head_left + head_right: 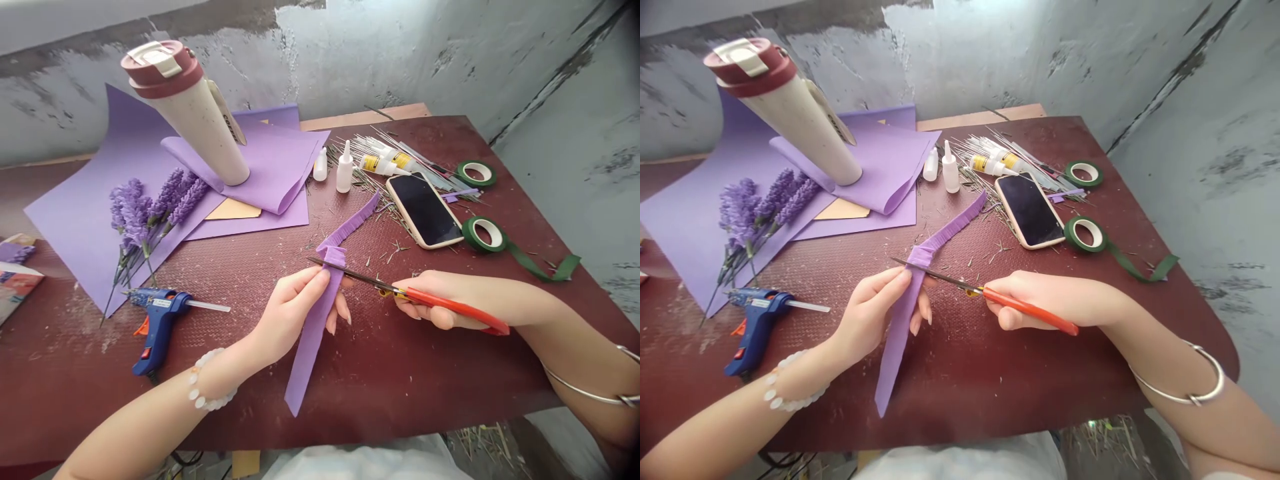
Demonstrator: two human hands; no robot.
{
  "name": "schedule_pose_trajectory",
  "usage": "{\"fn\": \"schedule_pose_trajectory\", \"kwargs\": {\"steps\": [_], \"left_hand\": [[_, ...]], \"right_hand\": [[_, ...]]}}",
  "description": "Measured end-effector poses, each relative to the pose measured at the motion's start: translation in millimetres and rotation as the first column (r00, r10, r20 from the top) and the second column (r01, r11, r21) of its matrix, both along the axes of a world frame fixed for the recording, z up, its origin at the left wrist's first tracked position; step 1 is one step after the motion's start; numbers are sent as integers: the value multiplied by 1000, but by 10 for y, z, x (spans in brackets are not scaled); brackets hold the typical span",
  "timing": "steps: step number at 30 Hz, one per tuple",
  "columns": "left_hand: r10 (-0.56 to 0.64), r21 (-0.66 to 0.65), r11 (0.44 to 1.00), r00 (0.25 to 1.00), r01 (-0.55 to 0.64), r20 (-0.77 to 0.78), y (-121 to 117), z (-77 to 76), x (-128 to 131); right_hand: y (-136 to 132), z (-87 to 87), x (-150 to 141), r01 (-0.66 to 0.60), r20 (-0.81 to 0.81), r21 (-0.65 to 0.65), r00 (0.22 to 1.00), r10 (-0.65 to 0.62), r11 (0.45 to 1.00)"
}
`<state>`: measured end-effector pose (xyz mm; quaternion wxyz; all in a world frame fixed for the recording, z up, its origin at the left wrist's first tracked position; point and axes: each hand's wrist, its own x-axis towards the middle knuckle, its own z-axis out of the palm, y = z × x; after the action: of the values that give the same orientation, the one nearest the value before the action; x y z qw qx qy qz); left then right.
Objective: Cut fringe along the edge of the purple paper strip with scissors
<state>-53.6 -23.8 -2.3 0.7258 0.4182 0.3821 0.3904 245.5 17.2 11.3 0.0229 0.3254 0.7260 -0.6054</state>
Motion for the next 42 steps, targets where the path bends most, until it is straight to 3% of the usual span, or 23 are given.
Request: {"fn": "schedule_pose_trajectory", "kwargs": {"steps": [5,13,18,25,34,42], "left_hand": [[-34,71,997,998,37,-46,-25,-9,21],[8,111,994,1000,-7,-12,-48,-11,36],[5,94,996,1000,-5,4,-59,10,21],[1,108,994,999,-4,32,-58,12,29],[-11,99,995,999,6,45,-29,-50,14],[0,74,997,1000,-1,14,-44,-18,36]], "right_hand": [[-29,4,-14,-69,-92,100,993,78,993],[-80,-126,-86,15,-74,160,997,-3,987],[-86,-187,-79,43,-136,59,990,-34,997],[-86,-296,-22,26,-210,29,978,-19,999],[-94,-280,-20,8,-206,11,979,-5,1000],[-120,-242,0,56,-146,-61,987,-64,997]]}}
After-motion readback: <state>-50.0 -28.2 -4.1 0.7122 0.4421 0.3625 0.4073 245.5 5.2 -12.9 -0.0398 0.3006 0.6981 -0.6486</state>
